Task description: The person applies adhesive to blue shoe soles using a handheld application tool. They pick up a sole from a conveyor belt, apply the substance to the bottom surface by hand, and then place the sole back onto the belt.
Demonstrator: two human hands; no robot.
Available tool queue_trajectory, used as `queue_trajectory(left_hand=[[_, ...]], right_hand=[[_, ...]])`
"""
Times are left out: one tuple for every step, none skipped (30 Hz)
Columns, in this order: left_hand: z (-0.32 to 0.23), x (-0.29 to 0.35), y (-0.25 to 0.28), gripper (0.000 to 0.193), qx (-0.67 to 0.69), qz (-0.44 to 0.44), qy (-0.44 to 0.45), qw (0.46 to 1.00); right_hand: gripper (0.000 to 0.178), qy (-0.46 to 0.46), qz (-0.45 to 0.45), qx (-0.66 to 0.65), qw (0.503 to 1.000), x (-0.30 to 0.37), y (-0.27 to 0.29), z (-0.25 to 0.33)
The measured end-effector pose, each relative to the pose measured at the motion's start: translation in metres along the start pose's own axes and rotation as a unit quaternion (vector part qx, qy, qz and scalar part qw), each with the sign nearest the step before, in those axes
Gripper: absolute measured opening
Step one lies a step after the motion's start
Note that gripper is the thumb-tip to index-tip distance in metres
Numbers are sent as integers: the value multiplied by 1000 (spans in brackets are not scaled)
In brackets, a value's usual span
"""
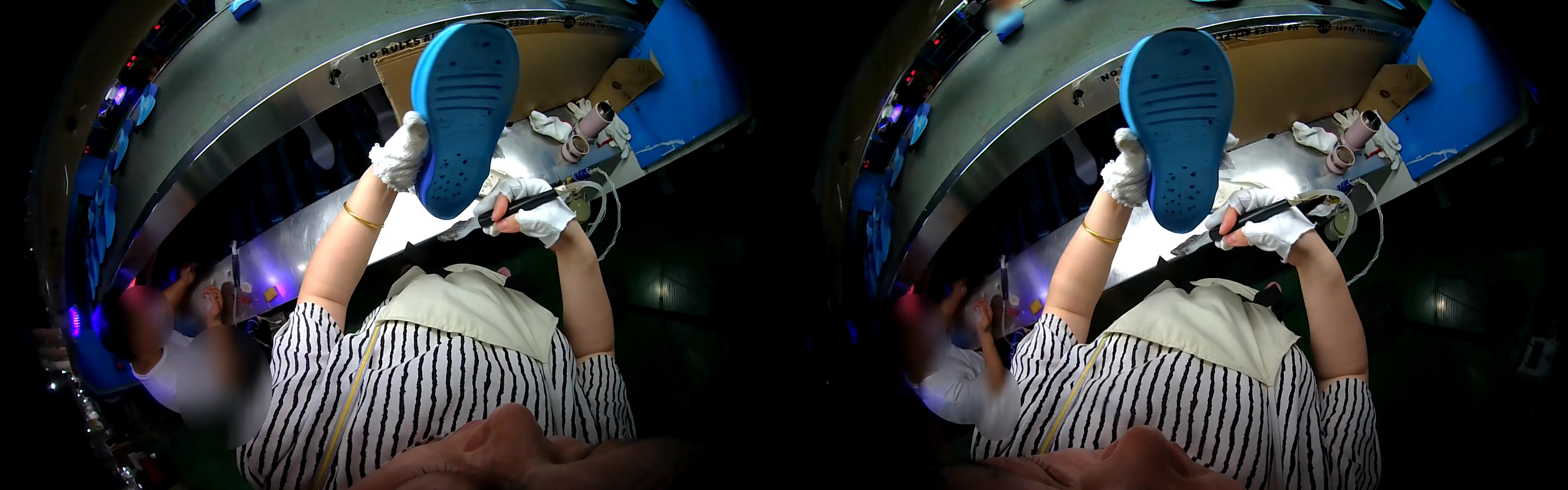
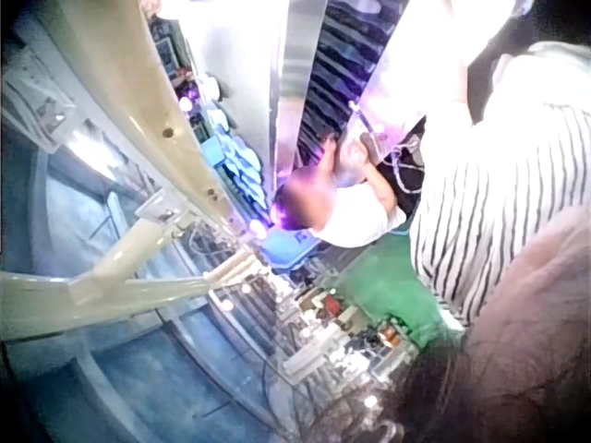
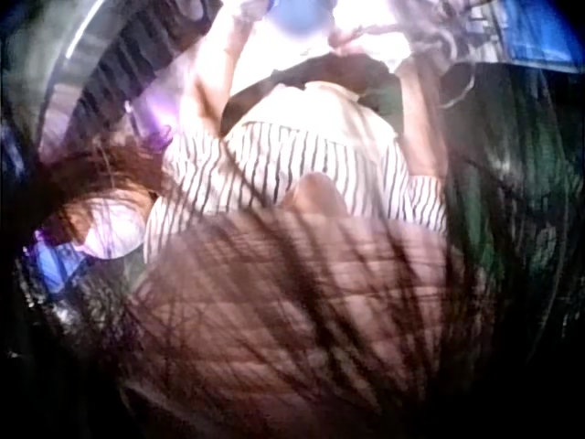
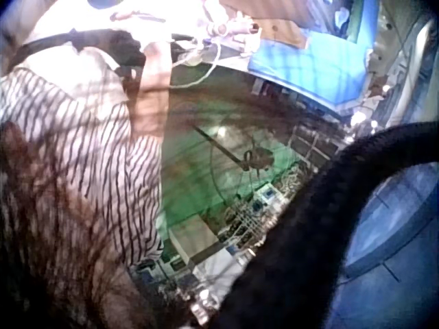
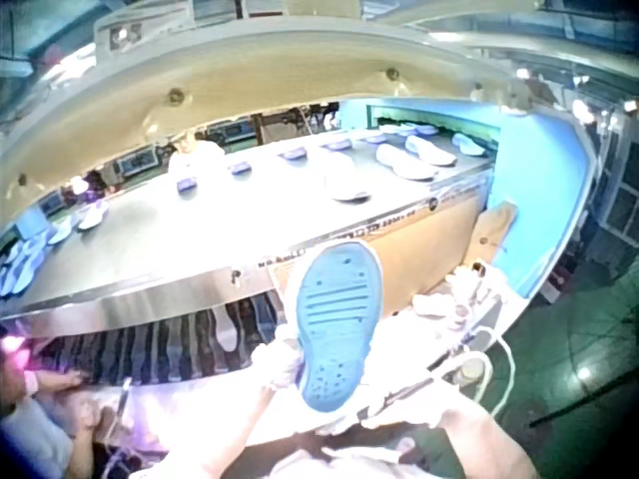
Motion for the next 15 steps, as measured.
queue_trajectory(left_hand=[[-1,1,-4,105,4,-13,6,1000],[-2,-2,-8,103,1,-7,16,1000],[-3,-6,-11,101,-1,0,26,1000],[-2,-10,-13,100,-4,6,35,999],[-1,-12,-11,91,-33,-27,32,999],[-1,-12,-9,88,-49,-33,53,997],[-4,-11,-9,85,-65,-39,74,994],[-8,-10,-11,80,-83,-51,97,991],[-11,-8,-13,74,-101,-61,120,986],[-9,-9,-13,78,-133,-78,121,981],[-6,-10,-13,82,-165,-96,122,974],[-4,-11,-12,86,-196,-113,122,966],[-5,-10,-12,86,-197,-114,134,964],[-5,-10,-13,86,-197,-114,146,963],[-6,-11,-14,86,-198,-114,159,960]], right_hand=[[14,5,8,-14,1000,2,0,4],[14,60,-23,17,998,2,0,5],[13,114,-54,48,991,1,-3,6],[12,167,-84,79,979,1,-6,7],[12,176,-78,148,970,0,-9,8],[13,237,-70,200,948,-3,-11,1],[13,242,-64,242,937,-2,-15,2],[14,246,-58,283,925,-2,-18,2],[14,263,-57,270,924,-3,-17,-2],[14,201,-42,233,951,-3,-14,-3],[14,137,-26,195,971,-2,-11,-1],[14,72,-9,156,985,-1,-10,0],[13,102,-9,147,984,-2,-11,4],[13,101,-24,126,987,-1,-10,5],[12,141,-45,156,977,-4,-9,3]])
Point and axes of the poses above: each hand's wrist, its own x-axis away from the middle knuckle, its own y-axis out of the back of the hand, z = x × y, the point moved 2 cm from there along -x, towards the middle knuckle, and after that the axes turned 5 degrees about -z, right-handed, at the moved point
